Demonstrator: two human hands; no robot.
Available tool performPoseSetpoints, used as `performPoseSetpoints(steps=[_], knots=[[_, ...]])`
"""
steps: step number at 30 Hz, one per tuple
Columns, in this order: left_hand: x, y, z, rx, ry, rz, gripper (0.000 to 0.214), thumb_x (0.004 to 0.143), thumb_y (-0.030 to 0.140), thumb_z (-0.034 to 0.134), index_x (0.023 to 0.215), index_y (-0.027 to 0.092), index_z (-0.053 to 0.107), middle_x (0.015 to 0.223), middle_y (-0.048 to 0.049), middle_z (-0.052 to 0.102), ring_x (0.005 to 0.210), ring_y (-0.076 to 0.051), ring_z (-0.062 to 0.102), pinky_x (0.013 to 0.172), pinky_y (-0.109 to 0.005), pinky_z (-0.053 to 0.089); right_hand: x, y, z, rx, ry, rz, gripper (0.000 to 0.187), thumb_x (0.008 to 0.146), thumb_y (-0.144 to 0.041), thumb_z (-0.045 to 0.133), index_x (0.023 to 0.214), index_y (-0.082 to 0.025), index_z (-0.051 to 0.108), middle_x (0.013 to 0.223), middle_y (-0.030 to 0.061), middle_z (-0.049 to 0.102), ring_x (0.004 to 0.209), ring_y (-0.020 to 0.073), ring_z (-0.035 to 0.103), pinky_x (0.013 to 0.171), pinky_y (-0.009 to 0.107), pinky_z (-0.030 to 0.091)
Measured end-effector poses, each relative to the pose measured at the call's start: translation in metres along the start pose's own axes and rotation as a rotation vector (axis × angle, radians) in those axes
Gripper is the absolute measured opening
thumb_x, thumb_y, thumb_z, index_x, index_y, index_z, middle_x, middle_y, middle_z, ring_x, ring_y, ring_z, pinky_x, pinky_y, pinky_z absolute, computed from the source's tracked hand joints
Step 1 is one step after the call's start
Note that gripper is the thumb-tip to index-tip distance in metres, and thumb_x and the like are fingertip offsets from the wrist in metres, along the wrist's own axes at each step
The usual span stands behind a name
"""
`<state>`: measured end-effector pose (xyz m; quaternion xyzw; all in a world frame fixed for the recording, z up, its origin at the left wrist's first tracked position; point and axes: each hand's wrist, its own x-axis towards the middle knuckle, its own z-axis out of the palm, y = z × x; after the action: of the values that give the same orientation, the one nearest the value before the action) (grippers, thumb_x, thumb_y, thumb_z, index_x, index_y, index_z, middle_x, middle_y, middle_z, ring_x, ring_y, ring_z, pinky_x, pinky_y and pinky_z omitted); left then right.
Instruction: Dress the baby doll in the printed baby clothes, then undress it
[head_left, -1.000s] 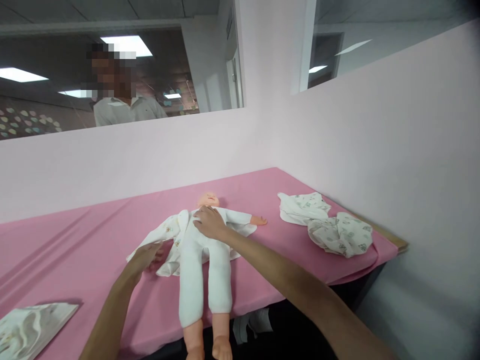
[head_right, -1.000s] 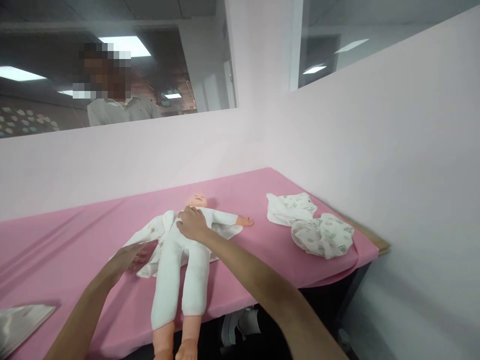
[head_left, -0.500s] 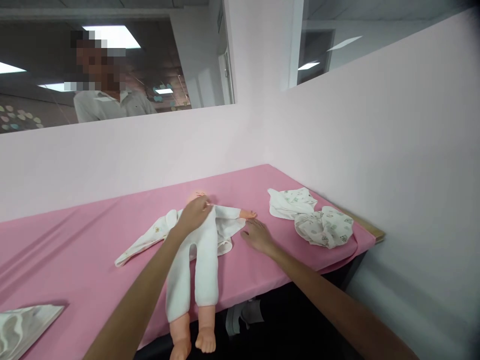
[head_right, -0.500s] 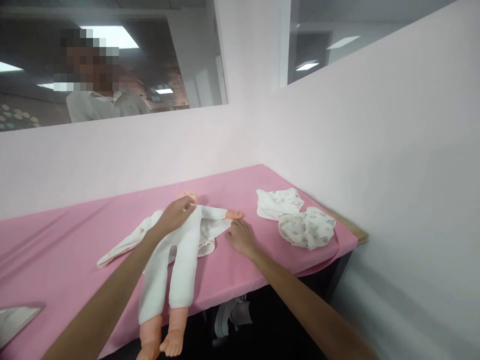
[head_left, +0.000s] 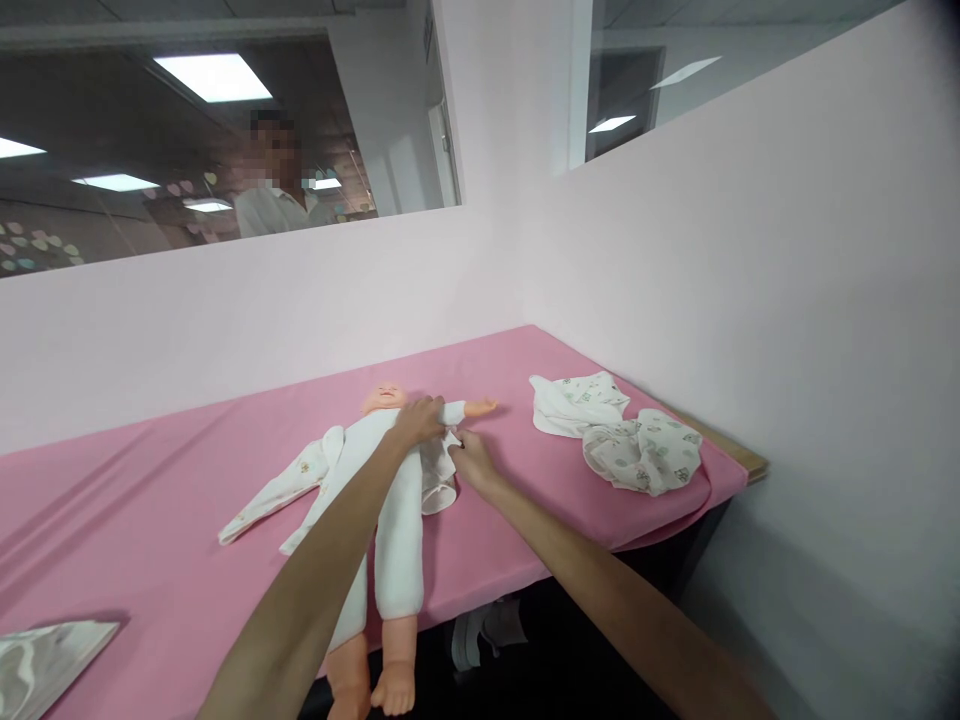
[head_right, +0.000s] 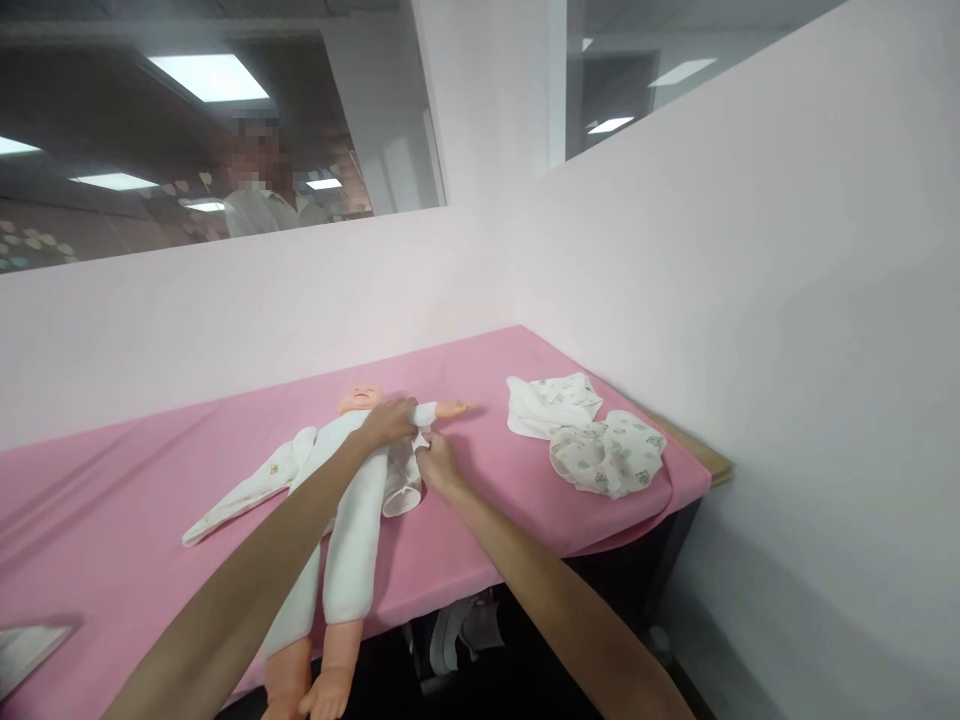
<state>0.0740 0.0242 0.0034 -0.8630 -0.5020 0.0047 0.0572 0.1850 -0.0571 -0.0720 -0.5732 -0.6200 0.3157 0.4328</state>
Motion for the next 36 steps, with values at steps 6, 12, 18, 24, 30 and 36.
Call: performPoseSetpoints(steps=[6,12,18,24,30,36], knots=[[-0.01,-0.02,-0.021,-0.129,0.021,0.004,0.028,0.076,0.029,0.054,0.102,0.019,0.052,0.101,-0.0064,0.065,0.085,-0.021,0.061,0.067,-0.028,0.042,-0.028,-0.013,-0.002,0.036,-0.193,-0.179,0.033,0.079,-0.019,0.044,0.109,-0.02,0.058,0.101,0.0028,0.066,0.088,0.0165,0.061,0.07,0.025,0.044],[-0.015,-0.022,-0.024,-0.186,0.044,0.01,0.028,0.075,0.032,0.056,0.1,0.02,0.051,0.099,-0.0052,0.064,0.084,-0.021,0.06,0.066,-0.028,0.041,-0.051,-0.009,-0.016,-0.287,-0.214,-0.196,0.034,0.066,-0.025,0.064,0.099,-0.018,0.062,0.104,0.0098,0.061,0.109,0.0307,0.049,0.09,0.039,0.034],[-0.018,-0.02,-0.026,-0.172,0.047,-0.001,0.03,0.074,0.029,0.053,0.103,0.021,0.051,0.1,-0.0043,0.063,0.084,-0.02,0.06,0.067,-0.028,0.041,-0.037,-0.008,-0.019,-0.487,-0.213,-0.111,0.013,0.073,-0.019,0.055,0.083,-0.018,0.062,0.082,0.0055,0.067,0.076,0.0201,0.059,0.068,0.028,0.036],[-0.026,-0.016,-0.029,-0.127,0.049,-0.033,0.031,0.076,0.033,0.052,0.105,0.02,0.051,0.102,-0.0079,0.063,0.085,-0.023,0.061,0.067,-0.03,0.041,0.028,0.015,-0.096,-0.64,0.021,0.037,0.018,0.089,-0.027,0.05,0.088,-0.014,0.063,0.089,0.0081,0.066,0.08,0.0169,0.058,0.073,0.03,0.041],[-0.027,-0.005,-0.027,-0.095,0.053,-0.038,0.037,0.08,0.039,0.05,0.112,0.02,0.049,0.11,-0.01,0.062,0.093,-0.026,0.061,0.072,-0.033,0.043,0.078,0.038,-0.156,-0.753,0.257,0.147,0.027,0.092,-0.037,0.05,0.098,-0.013,0.061,0.107,0.0104,0.059,0.101,0.0214,0.053,0.086,0.038,0.042],[-0.029,0.005,-0.022,-0.097,0.053,-0.044,0.036,0.082,0.041,0.048,0.113,0.021,0.048,0.108,-0.0096,0.062,0.089,-0.026,0.061,0.069,-0.033,0.043,0.081,0.04,-0.131,-0.755,0.268,0.145,0.024,0.091,-0.021,0.045,0.104,-0.01,0.061,0.111,0.0169,0.057,0.106,0.0275,0.052,0.088,0.041,0.038]])
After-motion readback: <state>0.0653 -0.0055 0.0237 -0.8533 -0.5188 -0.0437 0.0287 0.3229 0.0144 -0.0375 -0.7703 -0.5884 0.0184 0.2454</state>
